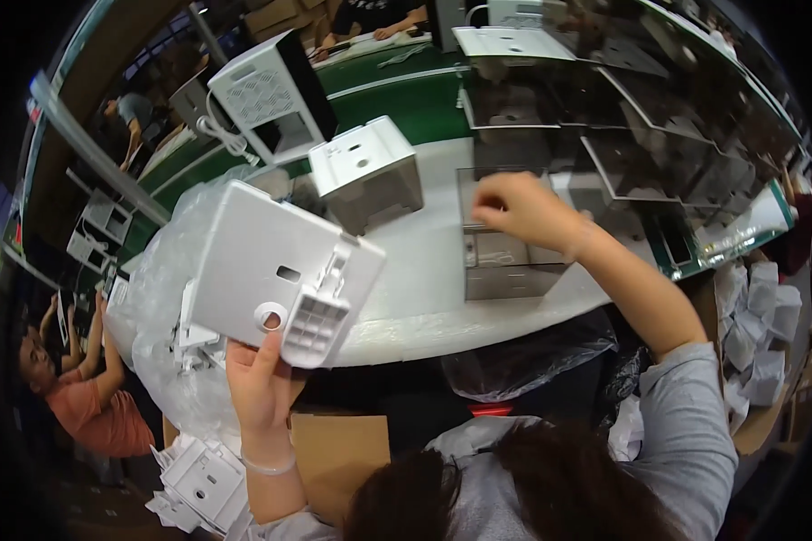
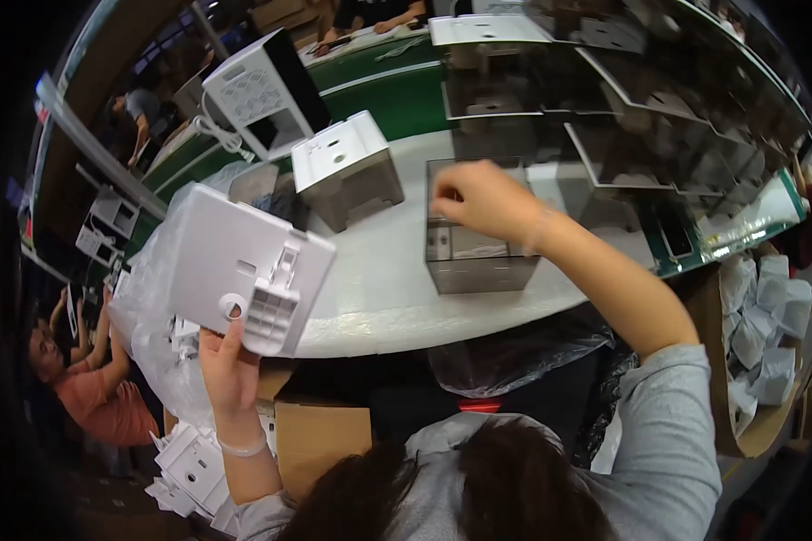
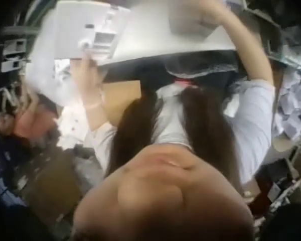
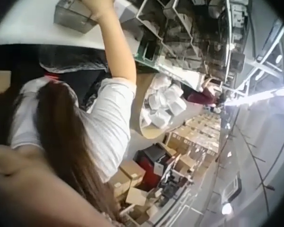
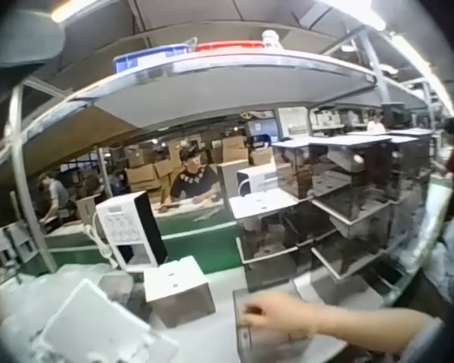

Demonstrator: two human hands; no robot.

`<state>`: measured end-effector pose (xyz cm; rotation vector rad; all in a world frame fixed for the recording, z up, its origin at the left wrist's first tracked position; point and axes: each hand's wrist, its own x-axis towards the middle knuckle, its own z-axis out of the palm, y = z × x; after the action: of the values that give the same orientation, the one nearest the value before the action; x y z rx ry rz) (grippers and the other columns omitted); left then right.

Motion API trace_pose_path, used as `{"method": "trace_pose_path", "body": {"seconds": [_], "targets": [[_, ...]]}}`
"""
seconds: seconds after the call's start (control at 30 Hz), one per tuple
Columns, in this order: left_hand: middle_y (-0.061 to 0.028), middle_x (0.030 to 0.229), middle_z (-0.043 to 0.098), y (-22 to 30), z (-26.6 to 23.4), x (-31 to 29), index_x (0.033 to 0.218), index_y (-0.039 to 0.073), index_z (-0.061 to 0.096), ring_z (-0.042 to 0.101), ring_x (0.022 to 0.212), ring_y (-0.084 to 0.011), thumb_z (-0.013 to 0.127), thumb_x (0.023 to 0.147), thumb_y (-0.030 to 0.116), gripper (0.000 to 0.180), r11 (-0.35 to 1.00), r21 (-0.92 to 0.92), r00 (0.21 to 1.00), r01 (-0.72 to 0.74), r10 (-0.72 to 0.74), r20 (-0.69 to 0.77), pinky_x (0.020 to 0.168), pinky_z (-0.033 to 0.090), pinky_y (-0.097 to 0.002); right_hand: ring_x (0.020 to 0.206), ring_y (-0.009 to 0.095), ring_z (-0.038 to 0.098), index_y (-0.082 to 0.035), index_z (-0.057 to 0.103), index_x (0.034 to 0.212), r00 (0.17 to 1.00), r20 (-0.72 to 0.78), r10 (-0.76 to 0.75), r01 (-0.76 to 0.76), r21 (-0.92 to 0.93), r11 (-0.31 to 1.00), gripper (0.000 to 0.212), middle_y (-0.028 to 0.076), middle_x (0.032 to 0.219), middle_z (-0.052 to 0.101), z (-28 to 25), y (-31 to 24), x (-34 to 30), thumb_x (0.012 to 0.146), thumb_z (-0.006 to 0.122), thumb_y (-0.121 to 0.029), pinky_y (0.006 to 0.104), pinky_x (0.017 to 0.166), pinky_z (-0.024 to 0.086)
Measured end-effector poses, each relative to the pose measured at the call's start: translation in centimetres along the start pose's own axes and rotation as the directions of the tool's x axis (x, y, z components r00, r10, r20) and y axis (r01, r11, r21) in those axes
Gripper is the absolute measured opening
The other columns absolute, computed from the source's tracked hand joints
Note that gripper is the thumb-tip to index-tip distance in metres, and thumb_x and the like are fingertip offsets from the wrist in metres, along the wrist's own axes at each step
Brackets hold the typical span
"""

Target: Packaging electronic components into plastic bags and then placing them into white cardboard boxes at an assembly line.

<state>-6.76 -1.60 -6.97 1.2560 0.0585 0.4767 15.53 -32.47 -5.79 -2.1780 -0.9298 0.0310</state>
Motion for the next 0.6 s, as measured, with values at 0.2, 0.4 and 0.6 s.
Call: {"method": "trace_pose_path", "body": {"seconds": [0.2, 0.4, 0.6], "targets": [[-0.0150, 0.111, 0.067, 1.3, 5.7, 8.1, 0.100, 0.003, 0.070, 0.058, 0.107, -0.0322, 0.064, 0.077, 0.006, 0.024, 0.103, 0.433, 0.428, -0.895, 0.467, 0.774, 0.101, 0.041, -0.0418, 0.066, 0.012, 0.050, 0.000, 0.054, 0.071, 0.706, -0.702, -0.095, 0.268, 0.140, 0.953, 0.010, 0.006, 0.073, 0.055, 0.4, 0.7, -10.6, 0.081, 0.053, 0.002, 0.0245, 0.061, 0.040], [-0.0116, 0.115, 0.065, -3.4, 11.4, 13.9, 0.104, 0.005, 0.070, 0.057, 0.116, -0.0308, 0.061, 0.077, 0.007, 0.028, 0.177, 0.360, 0.400, -0.916, 0.327, 0.856, 0.105, 0.038, -0.0446, 0.060, 0.018, 0.053, 0.002, 0.056, 0.077, 0.642, -0.742, 0.195, -0.189, 0.093, 0.978, 0.009, 0.009, 0.069, 0.055, 5.4, 9.9, -12.7, 0.081, 0.061, -0.004, 0.0281, 0.058, 0.042], [-0.0066, 0.114, 0.066, -6.5, 12.5, 14.4, 0.104, 0.014, 0.069, 0.057, 0.115, -0.0306, 0.061, 0.079, 0.011, 0.026, 0.085, 0.337, 0.347, -0.938, 0.269, 0.898, 0.103, 0.038, -0.0490, 0.061, 0.017, 0.053, 0.003, 0.056, 0.079, 0.603, -0.754, 0.260, -0.215, 0.160, 0.963, 0.009, 0.008, 0.072, 0.056, 6.7, 10.5, -13.4, 0.081, 0.062, -0.003, 0.0265, 0.058, 0.042]]}}
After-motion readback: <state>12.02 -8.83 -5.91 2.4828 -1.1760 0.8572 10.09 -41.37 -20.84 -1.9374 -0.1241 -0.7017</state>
